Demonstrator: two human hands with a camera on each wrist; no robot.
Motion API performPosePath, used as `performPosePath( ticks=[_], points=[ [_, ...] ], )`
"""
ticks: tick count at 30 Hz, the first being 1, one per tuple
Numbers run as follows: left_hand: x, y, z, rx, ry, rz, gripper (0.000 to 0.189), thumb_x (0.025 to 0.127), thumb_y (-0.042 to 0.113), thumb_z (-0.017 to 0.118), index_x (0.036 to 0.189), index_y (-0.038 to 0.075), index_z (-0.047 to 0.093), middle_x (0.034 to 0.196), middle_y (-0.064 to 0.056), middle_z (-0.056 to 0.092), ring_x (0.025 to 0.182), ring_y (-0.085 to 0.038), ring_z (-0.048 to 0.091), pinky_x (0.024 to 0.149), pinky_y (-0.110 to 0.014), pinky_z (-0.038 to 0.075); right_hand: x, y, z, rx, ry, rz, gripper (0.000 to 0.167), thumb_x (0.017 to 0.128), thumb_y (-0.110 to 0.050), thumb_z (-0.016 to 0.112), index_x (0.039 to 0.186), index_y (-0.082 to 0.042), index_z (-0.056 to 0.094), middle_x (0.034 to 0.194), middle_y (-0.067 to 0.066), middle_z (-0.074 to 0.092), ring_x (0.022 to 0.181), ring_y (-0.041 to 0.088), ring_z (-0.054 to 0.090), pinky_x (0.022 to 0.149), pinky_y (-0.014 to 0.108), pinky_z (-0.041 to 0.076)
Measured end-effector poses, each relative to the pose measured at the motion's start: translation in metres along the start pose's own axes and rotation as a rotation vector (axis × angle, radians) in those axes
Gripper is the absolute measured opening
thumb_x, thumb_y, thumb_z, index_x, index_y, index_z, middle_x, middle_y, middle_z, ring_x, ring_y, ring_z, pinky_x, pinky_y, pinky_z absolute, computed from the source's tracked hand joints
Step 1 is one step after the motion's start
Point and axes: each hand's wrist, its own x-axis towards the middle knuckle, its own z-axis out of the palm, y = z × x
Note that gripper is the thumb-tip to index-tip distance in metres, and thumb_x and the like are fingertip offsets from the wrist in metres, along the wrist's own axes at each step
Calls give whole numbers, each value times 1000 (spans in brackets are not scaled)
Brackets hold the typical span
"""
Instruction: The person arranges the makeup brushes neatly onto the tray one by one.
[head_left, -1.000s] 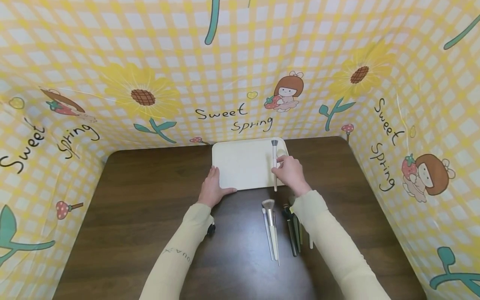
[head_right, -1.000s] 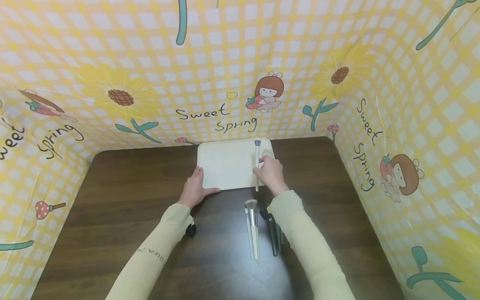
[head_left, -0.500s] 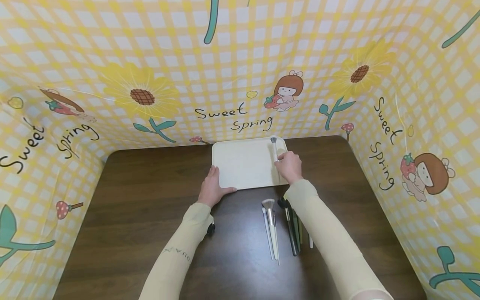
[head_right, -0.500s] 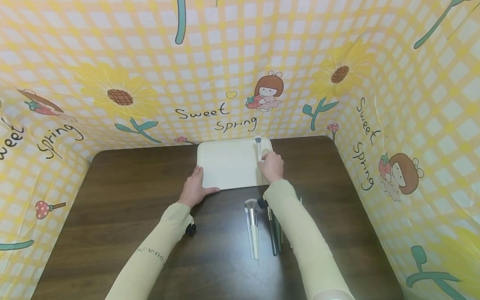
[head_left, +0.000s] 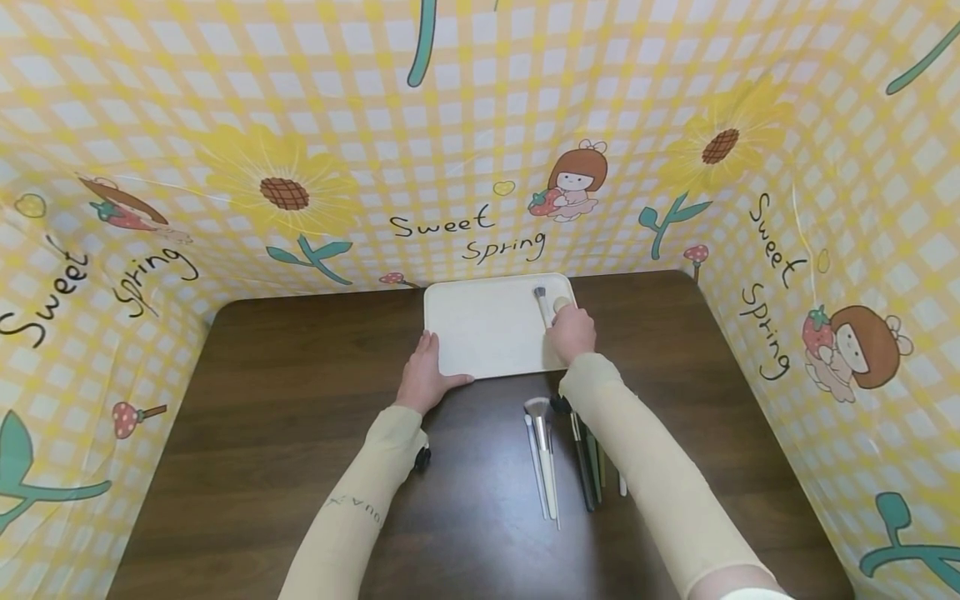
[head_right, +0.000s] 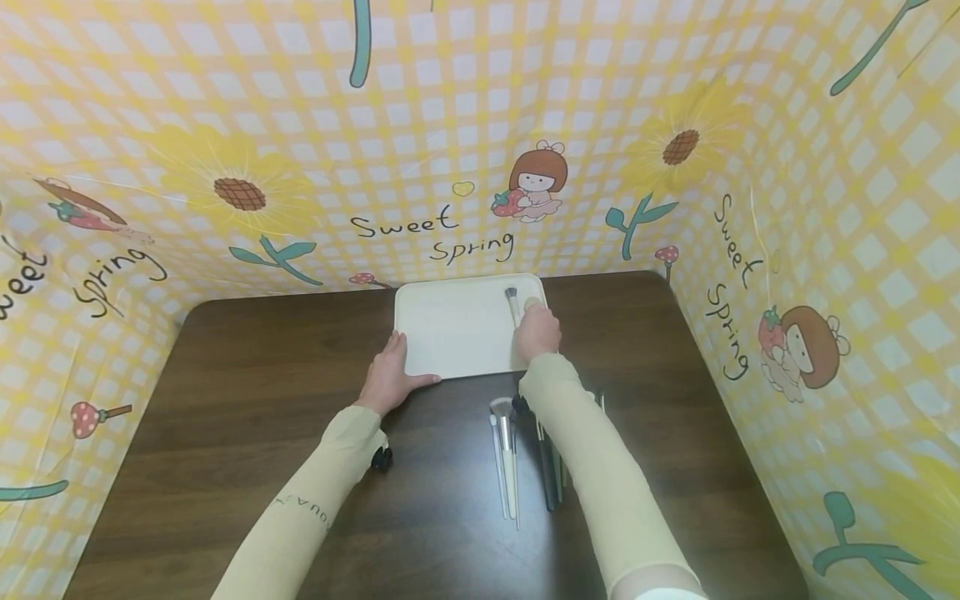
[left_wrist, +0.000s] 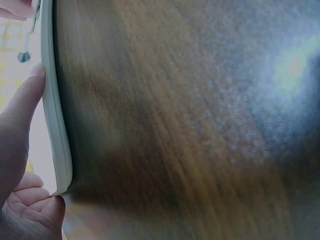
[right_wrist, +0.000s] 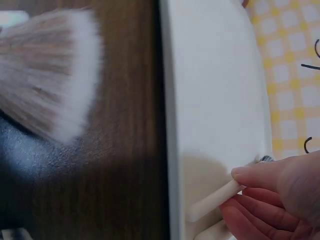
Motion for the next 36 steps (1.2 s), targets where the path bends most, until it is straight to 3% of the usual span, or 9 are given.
performPosePath(
  ticks=[7,17,21,28,32,36],
  points=[
    [-1,0,-1,-6,-3,0,119,77,51,87,156,-11,23,162,-31,18,148,-42,25,115,-49,31,0,-2,0,-30,15,-5,14,88,-8,64,75,-3,66,89,22,69,84,41,68,72,53,56],
    [0,0,0,-5,-7,0,119,78,51,87,156,-11,22,162,-31,17,148,-42,24,115,-49,31,3,-1,5,-42,56,-7,11,87,-5,61,77,-2,61,91,24,69,86,43,69,71,54,56],
    [0,0,-1,-6,0,9,119,78,50,87,156,-12,23,161,-33,17,147,-44,26,115,-50,32,2,0,4,-24,64,-19,12,85,-7,63,76,-5,55,86,22,67,82,43,68,69,54,56],
    [-1,1,-2,-6,7,15,118,77,51,87,155,-12,24,161,-33,19,146,-46,27,114,-50,32,-2,0,-7,80,90,-41,33,85,-16,77,63,-8,52,75,14,65,72,34,60,65,49,52],
    [0,1,-2,-5,2,14,118,78,50,87,155,-12,23,161,-33,18,146,-46,27,114,-51,32,-7,1,-12,142,98,-52,21,89,-26,79,90,-5,75,97,17,73,86,35,67,75,48,56],
    [0,1,-2,-4,0,12,118,78,49,87,156,-11,23,161,-32,18,147,-45,26,115,-50,31,-13,2,-14,187,107,-73,42,91,-32,76,119,-1,74,109,17,74,98,38,69,85,50,55]
  ],
)
